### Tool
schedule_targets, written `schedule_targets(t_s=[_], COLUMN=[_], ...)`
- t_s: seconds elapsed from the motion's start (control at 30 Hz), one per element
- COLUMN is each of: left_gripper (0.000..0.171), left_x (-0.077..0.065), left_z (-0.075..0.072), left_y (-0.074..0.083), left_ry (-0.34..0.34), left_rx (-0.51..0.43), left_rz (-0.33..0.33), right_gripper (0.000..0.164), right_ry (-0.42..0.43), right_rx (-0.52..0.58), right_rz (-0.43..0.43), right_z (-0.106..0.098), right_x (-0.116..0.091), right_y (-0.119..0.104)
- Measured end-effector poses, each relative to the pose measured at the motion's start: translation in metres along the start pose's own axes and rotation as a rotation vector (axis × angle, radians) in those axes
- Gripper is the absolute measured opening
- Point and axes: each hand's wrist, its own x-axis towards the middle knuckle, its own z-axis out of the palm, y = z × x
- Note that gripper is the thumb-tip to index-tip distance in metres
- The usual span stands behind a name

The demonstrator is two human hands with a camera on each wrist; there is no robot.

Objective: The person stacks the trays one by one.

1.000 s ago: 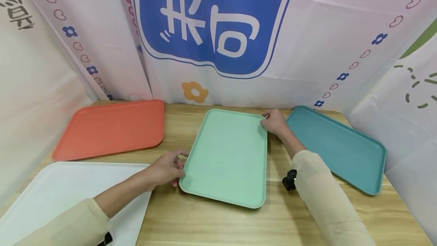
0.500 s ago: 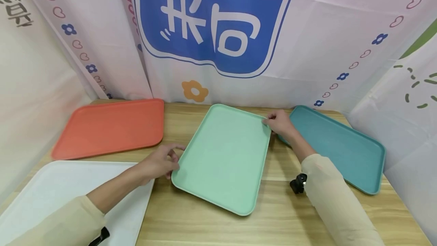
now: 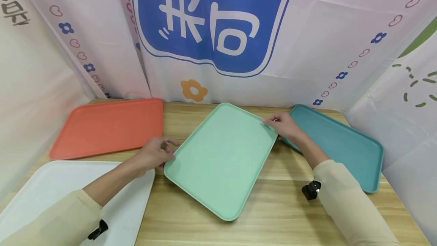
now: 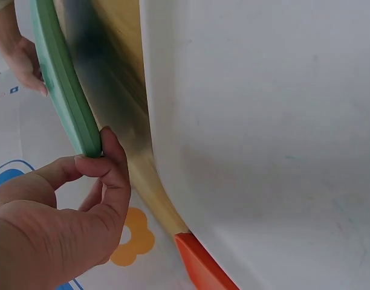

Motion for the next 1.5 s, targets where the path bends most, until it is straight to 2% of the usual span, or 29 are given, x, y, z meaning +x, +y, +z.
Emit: schedule_targets(t_s=[0.2,0.43,0.6,0.9,1.17,1.5], left_gripper=[0.036,0.025,0.021,0.018,0.015,0.014], left_x=[0.007,0.016,0.021,0.031,0.036,0.040], left_z=[-0.003,-0.007,-0.008,-0.011,-0.016,-0.015], left_y=[0.001,0.001,0.001,0.007,0.013,0.020], left_ry=[0.014,0.060,0.069,0.114,0.100,0.078], left_rx=[0.011,0.071,0.099,0.167,0.244,0.263], left_rz=[-0.013,0.060,0.098,0.168,0.192,0.222], right_gripper=[0.045,0.061,0.070,0.052,0.028,0.021], right_ry=[-0.061,-0.102,-0.162,-0.318,-0.334,-0.394], right_rx=[-0.019,0.009,0.006,-0.015,0.022,0.075], right_rz=[0.004,0.056,0.042,-0.030,-0.112,-0.098], right_z=[-0.005,-0.007,-0.011,-0.017,-0.017,-0.020], right_x=[-0.006,-0.013,-0.019,-0.030,-0.041,-0.053], right_y=[0.002,0.006,0.012,0.019,0.023,0.027])
